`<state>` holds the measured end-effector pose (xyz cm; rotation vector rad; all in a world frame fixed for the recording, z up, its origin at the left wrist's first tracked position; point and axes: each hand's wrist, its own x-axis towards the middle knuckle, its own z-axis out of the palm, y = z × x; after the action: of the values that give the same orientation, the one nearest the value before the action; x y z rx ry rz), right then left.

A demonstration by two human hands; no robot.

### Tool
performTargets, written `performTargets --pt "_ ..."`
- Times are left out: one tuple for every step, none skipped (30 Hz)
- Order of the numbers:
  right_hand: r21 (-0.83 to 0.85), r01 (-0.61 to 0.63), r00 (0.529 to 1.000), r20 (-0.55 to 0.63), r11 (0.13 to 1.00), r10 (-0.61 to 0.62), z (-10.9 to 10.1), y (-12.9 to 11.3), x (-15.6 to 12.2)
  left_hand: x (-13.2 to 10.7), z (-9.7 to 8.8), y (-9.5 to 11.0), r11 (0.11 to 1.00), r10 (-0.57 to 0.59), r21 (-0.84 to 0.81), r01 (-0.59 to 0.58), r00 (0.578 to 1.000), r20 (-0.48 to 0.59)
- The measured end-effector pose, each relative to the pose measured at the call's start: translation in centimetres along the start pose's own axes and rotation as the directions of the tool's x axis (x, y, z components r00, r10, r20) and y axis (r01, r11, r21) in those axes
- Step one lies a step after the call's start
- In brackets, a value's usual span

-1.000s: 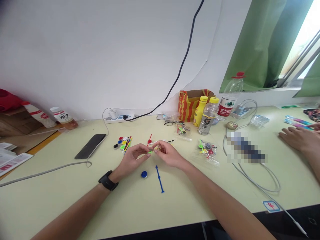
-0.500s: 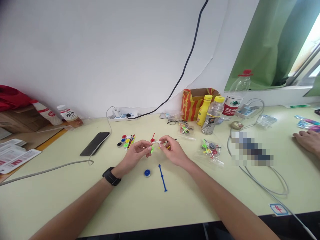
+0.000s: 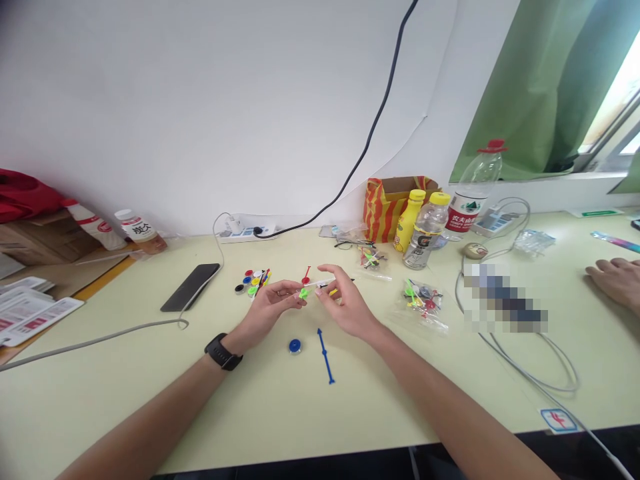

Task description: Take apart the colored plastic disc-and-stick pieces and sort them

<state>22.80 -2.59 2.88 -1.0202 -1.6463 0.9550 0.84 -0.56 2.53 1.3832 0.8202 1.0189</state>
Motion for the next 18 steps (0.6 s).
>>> performTargets --pt "0.015 -0.016 1.000 -0.010 1.000 0.016 0.10 -0.08 -0.09 0.00 -0.01 -0.05 1.000 0.001 0.000 -0.001 1.000 0.005" --pt "0.039 -0.029 0.999 -0.022 0.999 0.030 0.20 -0.14 -0.15 0.00 0.00 -0.09 1.000 0.002 0.000 -0.002 1.000 0.010" --pt "0.074 -0.046 0.999 -0.025 0.996 0.048 0.27 -0.17 -0.17 0.00 0.01 -0.12 1.000 0.001 0.000 -0.001 1.000 0.013" --pt "0.117 -0.071 0.997 -0.012 0.991 0.073 0.29 -0.20 -0.16 -0.01 0.04 -0.14 1.000 0.001 0.002 -0.001 1.000 0.013" --pt "0.163 -0.102 0.995 0.016 0.981 0.101 0.27 -0.23 -0.11 -0.01 0.06 -0.14 1.000 0.003 0.005 -0.003 1.000 0.012" --pt "0.205 -0.135 0.991 0.053 0.970 0.126 0.18 -0.27 -0.04 -0.02 0.07 -0.14 1.000 0.005 0.009 -0.005 1.000 0.009" --pt "0.241 -0.160 0.986 0.085 0.957 0.143 0.06 -0.32 0.04 -0.03 0.08 -0.14 1.000 0.009 0.014 -0.009 1.000 0.007" --pt "0.269 -0.175 0.983 0.106 0.947 0.151 -0.10 -0.37 0.13 -0.04 0.09 -0.12 1.000 0.012 0.018 -0.012 1.000 0.003" --pt "0.286 -0.172 0.983 0.107 0.942 0.147 -0.26 -0.42 0.23 -0.04 0.09 -0.10 1.000 0.015 0.022 -0.015 1.000 -0.001" --pt "0.297 -0.157 0.986 0.094 0.942 0.135 -0.39 -0.44 0.32 -0.04 0.09 -0.08 1.000 0.017 0.024 -0.017 1.000 -0.004" --pt "0.303 -0.139 0.990 0.077 0.943 0.122 -0.49 -0.43 0.41 -0.04 0.09 -0.05 0.999 0.018 0.027 -0.018 1.000 -0.005" --pt "0.307 -0.125 0.992 0.067 0.944 0.110 -0.54 -0.37 0.49 -0.04 0.10 -0.01 0.999 0.019 0.028 -0.019 1.000 -0.003" --pt "0.306 -0.112 0.993 0.062 0.945 0.098 -0.52 -0.26 0.55 -0.04 0.13 0.02 0.999 0.021 0.027 -0.021 1.000 0.003" --pt "0.300 -0.099 0.995 0.062 0.949 0.084 -0.46 -0.12 0.60 -0.05 0.16 0.06 0.999 0.022 0.027 -0.023 1.000 0.012" --pt "0.290 -0.086 0.995 0.066 0.953 0.070 -0.34 0.05 0.62 -0.06 0.20 0.10 0.999 0.022 0.029 -0.023 1.000 0.021" --pt "0.275 -0.077 0.996 0.073 0.958 0.059 -0.20 0.22 0.63 -0.08 0.24 0.13 0.999 0.021 0.030 -0.021 0.999 0.027" --pt "0.257 -0.071 0.995 0.082 0.964 0.051 -0.04 0.38 0.61 -0.10 0.29 0.16 0.999 0.016 0.033 -0.017 0.999 0.032" --pt "0.241 -0.068 0.995 0.094 0.968 0.046 0.13 0.52 0.57 -0.12 0.34 0.18 0.999 0.009 0.038 -0.011 0.999 0.033"
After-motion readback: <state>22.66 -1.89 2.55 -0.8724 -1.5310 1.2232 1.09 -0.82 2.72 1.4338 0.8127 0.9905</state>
